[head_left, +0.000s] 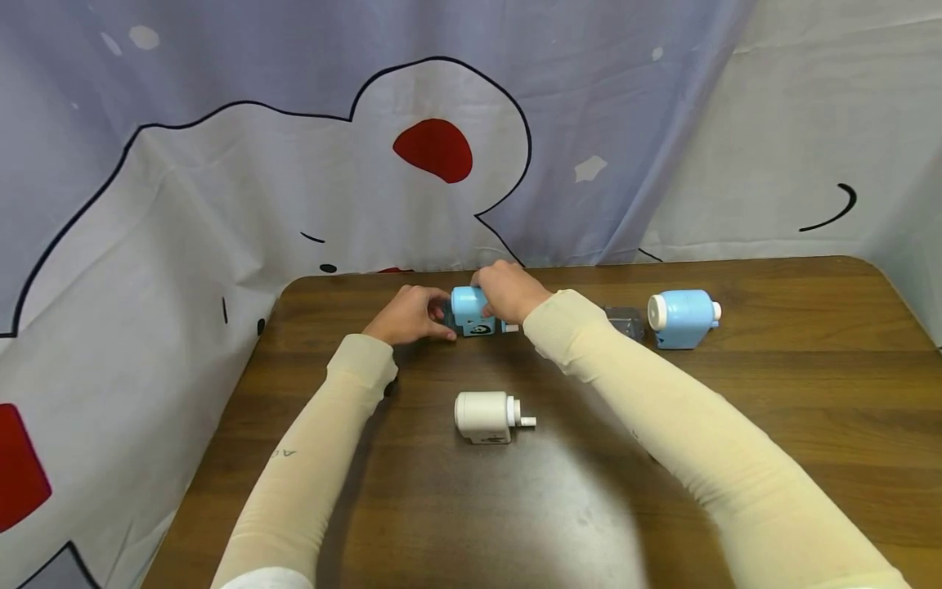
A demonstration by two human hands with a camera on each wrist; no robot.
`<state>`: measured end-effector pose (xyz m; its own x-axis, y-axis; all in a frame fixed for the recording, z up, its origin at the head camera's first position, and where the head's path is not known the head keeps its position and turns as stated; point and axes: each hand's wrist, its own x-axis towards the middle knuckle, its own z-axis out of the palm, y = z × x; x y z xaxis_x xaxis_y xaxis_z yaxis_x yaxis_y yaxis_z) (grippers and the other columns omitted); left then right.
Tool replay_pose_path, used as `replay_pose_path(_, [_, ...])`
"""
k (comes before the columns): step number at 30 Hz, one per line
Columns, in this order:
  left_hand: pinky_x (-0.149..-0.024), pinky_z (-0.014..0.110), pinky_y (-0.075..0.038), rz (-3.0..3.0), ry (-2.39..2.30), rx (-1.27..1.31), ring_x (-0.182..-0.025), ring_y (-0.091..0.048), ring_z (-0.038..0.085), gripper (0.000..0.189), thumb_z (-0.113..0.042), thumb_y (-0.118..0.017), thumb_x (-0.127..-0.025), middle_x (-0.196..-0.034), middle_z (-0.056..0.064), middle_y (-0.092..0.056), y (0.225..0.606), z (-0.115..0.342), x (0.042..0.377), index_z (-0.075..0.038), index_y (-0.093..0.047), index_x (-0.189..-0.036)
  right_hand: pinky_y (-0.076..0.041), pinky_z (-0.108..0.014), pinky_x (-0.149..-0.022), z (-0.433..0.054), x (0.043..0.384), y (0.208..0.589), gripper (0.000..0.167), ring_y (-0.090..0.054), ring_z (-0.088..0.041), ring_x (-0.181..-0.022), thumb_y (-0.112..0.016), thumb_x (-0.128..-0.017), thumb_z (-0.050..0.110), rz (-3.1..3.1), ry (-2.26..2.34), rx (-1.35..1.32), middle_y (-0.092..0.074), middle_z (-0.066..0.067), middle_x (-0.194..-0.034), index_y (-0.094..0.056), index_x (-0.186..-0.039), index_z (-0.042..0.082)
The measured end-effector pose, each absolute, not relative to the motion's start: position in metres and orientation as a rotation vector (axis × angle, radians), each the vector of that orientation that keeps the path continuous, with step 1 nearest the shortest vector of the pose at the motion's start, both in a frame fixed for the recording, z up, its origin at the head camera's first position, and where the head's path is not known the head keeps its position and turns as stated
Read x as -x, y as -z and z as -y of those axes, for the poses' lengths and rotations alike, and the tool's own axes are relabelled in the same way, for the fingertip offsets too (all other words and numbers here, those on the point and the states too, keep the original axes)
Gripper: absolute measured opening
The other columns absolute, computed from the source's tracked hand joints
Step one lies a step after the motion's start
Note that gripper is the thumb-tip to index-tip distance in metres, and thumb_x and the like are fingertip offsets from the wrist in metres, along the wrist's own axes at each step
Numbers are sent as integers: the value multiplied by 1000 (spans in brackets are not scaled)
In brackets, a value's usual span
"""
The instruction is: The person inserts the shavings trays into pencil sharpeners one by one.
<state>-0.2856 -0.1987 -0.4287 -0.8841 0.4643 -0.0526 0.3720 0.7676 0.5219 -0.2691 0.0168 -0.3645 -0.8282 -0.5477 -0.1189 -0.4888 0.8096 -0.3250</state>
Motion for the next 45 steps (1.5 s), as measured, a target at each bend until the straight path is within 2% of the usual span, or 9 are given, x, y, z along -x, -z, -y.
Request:
replay_pose_path(11, [-78, 32, -55, -2792, -767, -654, -85, -65, 18, 62, -23, -93, -72, -95, 7, -71, 430, 195, 286, 2, -67, -122, -51, -38, -92, -18, 270, 366, 47, -64, -27, -106, -81, -87, 13, -2791, 451, 829, -68, -13, -120, -65, -130, 2])
replay_pose_path(21, [-74, 30, -54, -2796, -765, -692, -80, -63, 16, 53, -26, -94, -71, -87, 3, -69, 432, 190, 287, -2, -69, -111, -52, -38, -93, -18, 271, 365, 48, -63, -28, -109, -80, -87, 13, -2776, 441, 825, -67, -14, -122, -65, -131, 1])
replay_pose_path(35, [-70, 31, -52, -2822, -739, -701, -75, -62, 16, 48, -28, -95, -69, -82, 3, -67, 432, 186, 288, -5, -68, -101, -51, -39, -93, -17, 270, 365, 46, -64, -28, -108, -81, -86, 13, -2792, 428, 824, -68, -13, -120, -66, -128, 2])
replay_pose_path(45, [-68, 30, -51, -2803, -762, -664, -74, -60, 17, 48, -28, -95, -70, -82, 4, -66, 432, 185, 288, -4, -66, -100, -51, -40, -94, -15, 271, 365, 46, -64, -29, -109, -80, -87, 14, -2797, 390, 834, -68, -13, -122, -66, -129, 2])
